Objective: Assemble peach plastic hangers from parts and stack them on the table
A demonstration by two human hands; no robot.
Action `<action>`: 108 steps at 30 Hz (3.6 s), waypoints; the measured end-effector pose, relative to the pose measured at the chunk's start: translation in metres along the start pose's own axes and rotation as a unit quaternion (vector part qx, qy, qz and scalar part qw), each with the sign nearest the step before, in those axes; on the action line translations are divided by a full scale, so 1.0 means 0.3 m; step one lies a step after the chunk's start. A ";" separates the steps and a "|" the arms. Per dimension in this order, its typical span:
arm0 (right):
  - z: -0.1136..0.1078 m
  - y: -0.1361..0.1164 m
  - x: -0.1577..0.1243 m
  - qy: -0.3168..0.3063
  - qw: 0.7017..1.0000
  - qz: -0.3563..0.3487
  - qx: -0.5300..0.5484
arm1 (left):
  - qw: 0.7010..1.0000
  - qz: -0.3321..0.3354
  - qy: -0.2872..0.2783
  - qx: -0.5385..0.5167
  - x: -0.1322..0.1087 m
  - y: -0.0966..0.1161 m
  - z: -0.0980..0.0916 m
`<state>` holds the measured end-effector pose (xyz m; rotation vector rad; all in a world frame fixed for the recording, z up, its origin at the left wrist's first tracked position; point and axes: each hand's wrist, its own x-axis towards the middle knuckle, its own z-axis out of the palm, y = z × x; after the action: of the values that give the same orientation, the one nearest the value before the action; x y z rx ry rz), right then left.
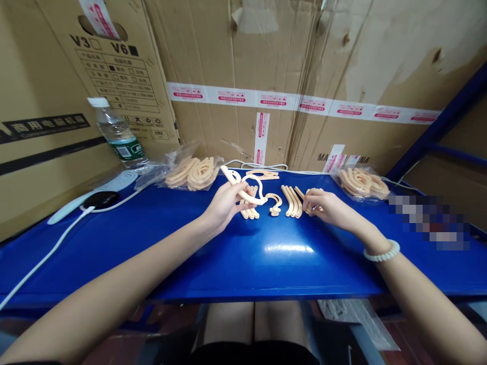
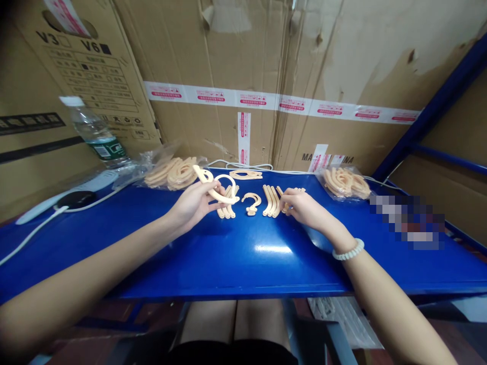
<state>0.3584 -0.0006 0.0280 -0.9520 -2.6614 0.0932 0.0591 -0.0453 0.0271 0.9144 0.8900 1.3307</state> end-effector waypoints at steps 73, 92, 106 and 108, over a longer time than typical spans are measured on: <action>-0.080 0.124 -0.022 0.175 0.983 0.059 -0.001 | 0.891 0.147 -0.042 0.427 0.000 -0.054 -0.032; 0.017 -0.313 0.134 0.137 0.956 -0.213 -0.146 | 0.985 0.042 0.047 0.159 0.025 0.017 -0.004; 0.080 -0.221 0.132 0.143 0.966 -0.137 -0.167 | 0.615 0.520 -0.063 0.590 -0.022 0.014 -0.038; 0.085 -0.229 0.129 0.155 0.964 -0.143 -0.159 | 0.539 0.521 -0.124 0.650 -0.037 0.009 -0.028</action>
<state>0.2804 -0.0285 0.0255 -0.5922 -2.5230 -0.5191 0.0499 -0.0562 0.0264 3.1343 1.0719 1.1625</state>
